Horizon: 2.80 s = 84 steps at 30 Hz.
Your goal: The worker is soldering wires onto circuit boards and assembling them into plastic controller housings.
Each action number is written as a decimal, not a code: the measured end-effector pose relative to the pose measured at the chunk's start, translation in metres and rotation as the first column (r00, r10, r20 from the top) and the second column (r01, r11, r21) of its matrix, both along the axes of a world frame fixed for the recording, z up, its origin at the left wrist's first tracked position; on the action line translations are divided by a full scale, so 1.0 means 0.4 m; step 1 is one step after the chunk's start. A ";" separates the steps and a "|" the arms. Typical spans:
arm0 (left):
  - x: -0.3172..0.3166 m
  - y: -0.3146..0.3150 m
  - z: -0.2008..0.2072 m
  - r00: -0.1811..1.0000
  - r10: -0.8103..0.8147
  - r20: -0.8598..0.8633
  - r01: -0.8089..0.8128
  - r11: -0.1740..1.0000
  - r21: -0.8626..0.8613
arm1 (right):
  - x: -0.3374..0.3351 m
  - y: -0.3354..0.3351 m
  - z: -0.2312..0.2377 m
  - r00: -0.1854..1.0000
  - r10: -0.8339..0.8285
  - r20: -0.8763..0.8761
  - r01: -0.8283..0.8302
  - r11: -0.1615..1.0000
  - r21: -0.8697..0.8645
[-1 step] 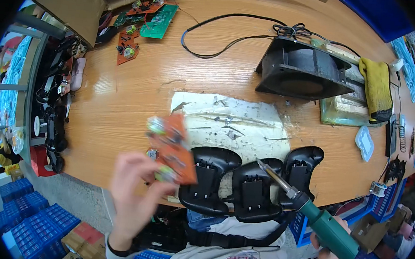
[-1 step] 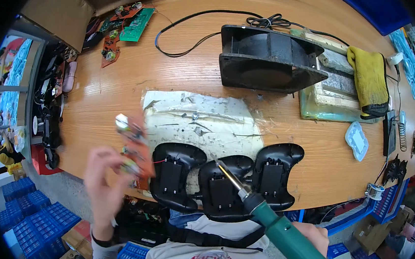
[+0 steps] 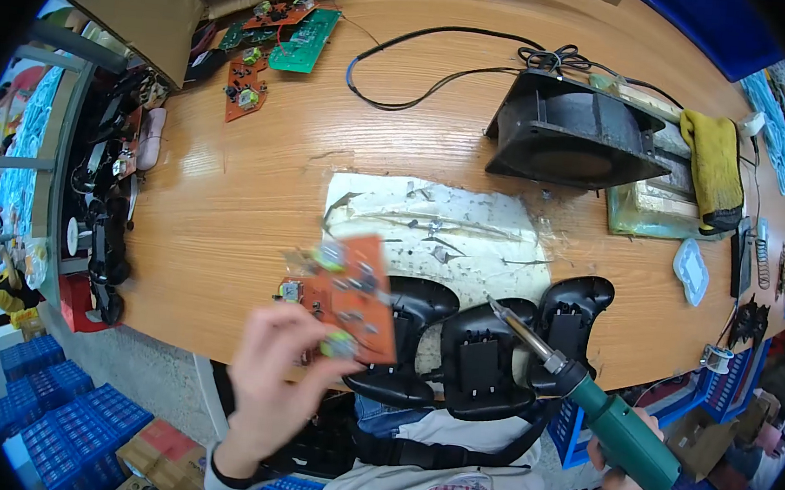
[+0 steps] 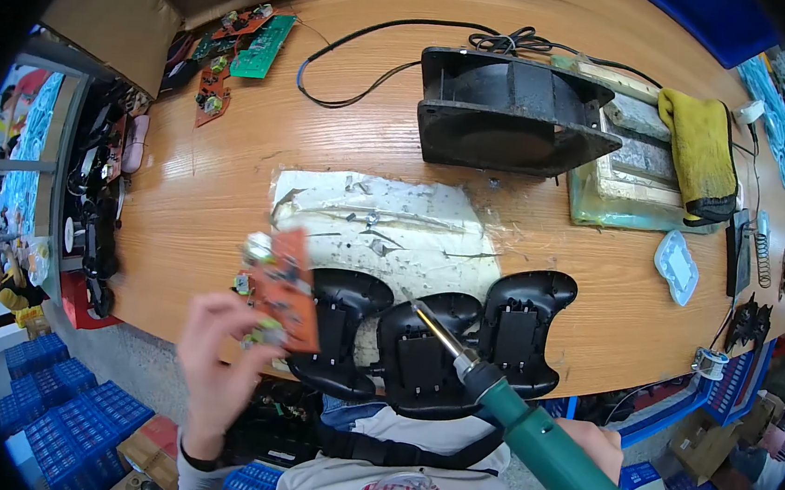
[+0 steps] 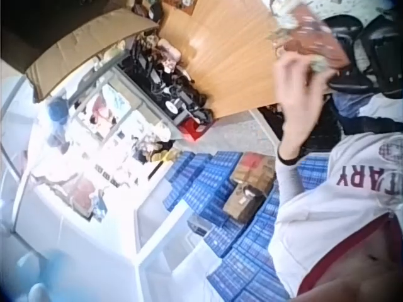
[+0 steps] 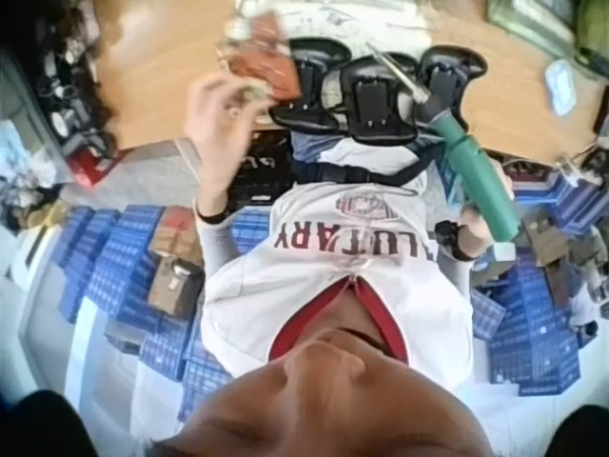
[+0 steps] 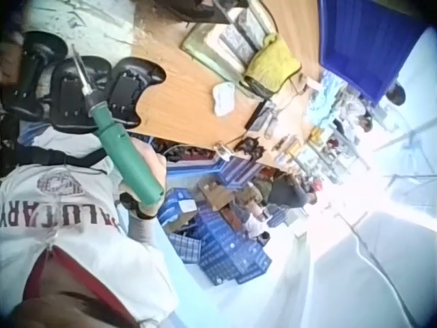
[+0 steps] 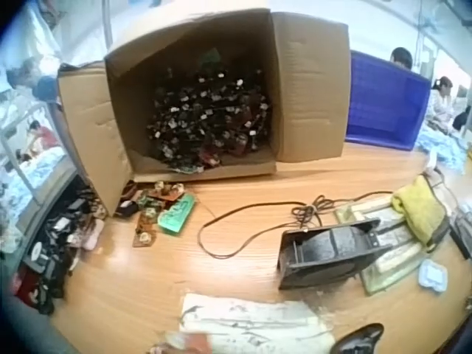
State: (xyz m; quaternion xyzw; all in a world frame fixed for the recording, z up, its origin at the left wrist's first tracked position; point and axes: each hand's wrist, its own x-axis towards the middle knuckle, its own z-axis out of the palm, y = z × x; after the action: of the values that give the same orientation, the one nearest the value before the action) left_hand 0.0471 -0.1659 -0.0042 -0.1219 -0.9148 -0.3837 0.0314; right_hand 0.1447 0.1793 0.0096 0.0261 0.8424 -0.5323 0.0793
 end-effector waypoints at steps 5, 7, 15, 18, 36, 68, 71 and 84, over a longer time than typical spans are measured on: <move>0.079 0.040 -0.037 0.992 -0.019 0.127 0.016 1.000 0.022 | 0.006 0.000 -0.014 0.997 0.032 -0.071 -0.029 0.999 0.044; 0.076 0.039 -0.034 0.983 -0.047 0.175 0.037 0.998 0.059 | 0.011 0.020 -0.033 0.991 0.088 -0.100 -0.080 0.994 0.074; 0.027 -0.019 -0.039 1.000 -0.028 0.010 0.030 0.989 -0.145 | 0.003 -0.003 -0.028 0.998 0.031 -0.051 -0.034 0.998 -0.048; 0.000 -0.030 -0.047 0.978 -0.206 -0.013 0.197 0.951 -0.239 | 0.014 0.015 -0.030 0.992 0.087 -0.091 -0.085 0.996 0.024; 0.044 0.078 -0.030 0.957 -0.195 0.213 0.085 0.895 0.439 | 0.081 0.044 -0.028 0.999 -0.048 -0.021 0.046 0.994 -0.102; 0.078 0.225 -0.094 0.889 -0.454 0.064 0.451 0.891 0.051 | 0.077 0.059 0.046 0.971 0.195 0.141 -0.198 0.980 0.003; 0.072 0.225 -0.087 0.878 -0.472 0.078 0.468 0.882 0.057 | 0.075 0.068 0.045 0.950 0.259 0.174 -0.255 0.966 -0.046; 0.057 0.229 -0.072 0.837 -0.534 0.120 0.536 0.844 0.023 | 0.065 0.066 0.059 0.940 0.280 0.194 -0.291 0.956 0.034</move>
State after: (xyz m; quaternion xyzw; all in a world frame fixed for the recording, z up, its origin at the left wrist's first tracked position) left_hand 0.0699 -0.0742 -0.0329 -0.3491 -0.8468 -0.3785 -0.1336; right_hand 0.1707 0.2056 0.0332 -0.0440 0.8421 -0.4841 0.2335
